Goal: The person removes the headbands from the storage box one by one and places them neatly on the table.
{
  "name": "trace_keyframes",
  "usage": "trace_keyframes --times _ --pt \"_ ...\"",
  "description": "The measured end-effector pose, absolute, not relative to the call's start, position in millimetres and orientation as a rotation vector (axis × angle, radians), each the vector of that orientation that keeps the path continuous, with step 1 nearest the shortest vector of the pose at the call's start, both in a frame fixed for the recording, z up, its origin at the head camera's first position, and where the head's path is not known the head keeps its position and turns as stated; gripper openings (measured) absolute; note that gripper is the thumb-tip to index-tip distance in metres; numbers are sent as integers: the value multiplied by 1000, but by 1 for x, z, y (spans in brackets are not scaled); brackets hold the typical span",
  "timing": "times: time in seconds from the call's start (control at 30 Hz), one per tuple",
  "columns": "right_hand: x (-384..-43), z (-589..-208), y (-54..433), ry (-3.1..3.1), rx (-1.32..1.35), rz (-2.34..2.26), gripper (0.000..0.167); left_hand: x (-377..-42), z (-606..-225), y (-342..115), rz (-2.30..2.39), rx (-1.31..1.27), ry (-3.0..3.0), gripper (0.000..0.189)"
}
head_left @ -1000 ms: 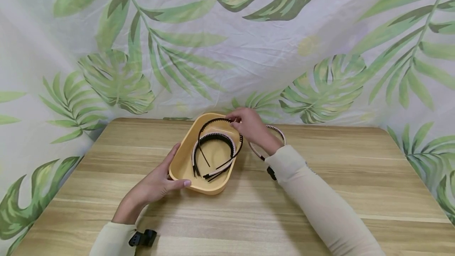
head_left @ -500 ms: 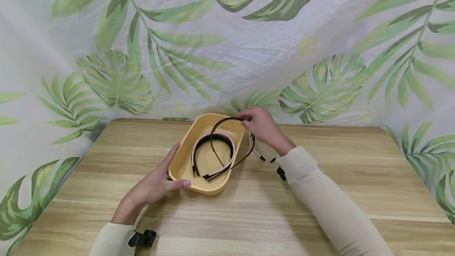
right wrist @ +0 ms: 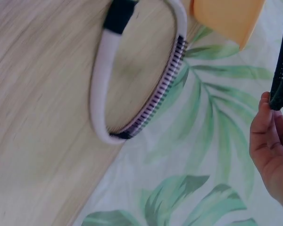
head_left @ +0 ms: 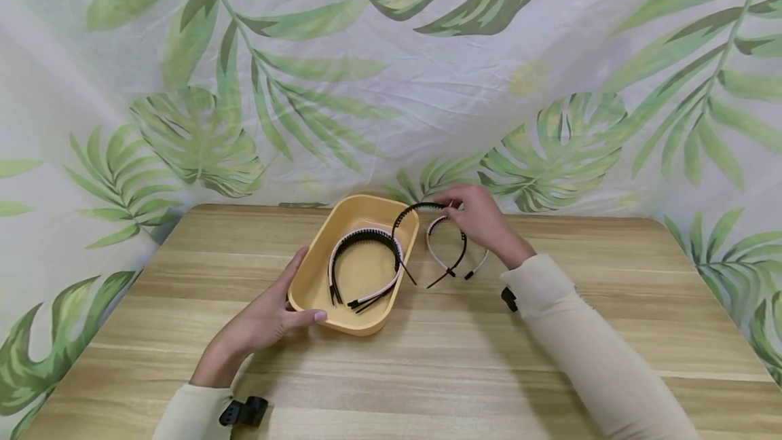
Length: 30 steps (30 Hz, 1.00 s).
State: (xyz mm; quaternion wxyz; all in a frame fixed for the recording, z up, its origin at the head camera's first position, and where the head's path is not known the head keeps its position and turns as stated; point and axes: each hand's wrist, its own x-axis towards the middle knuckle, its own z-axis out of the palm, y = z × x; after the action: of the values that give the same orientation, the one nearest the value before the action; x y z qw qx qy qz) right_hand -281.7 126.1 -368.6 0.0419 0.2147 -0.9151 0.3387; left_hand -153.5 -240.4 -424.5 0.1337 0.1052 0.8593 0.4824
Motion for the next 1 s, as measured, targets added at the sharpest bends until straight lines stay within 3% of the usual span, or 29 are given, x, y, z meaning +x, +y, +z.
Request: trace_keyframes --times 1.0 --pt "-292 -389 202 -2834 528 1016 26 -154 -425 -241 1398 317 2488 122"
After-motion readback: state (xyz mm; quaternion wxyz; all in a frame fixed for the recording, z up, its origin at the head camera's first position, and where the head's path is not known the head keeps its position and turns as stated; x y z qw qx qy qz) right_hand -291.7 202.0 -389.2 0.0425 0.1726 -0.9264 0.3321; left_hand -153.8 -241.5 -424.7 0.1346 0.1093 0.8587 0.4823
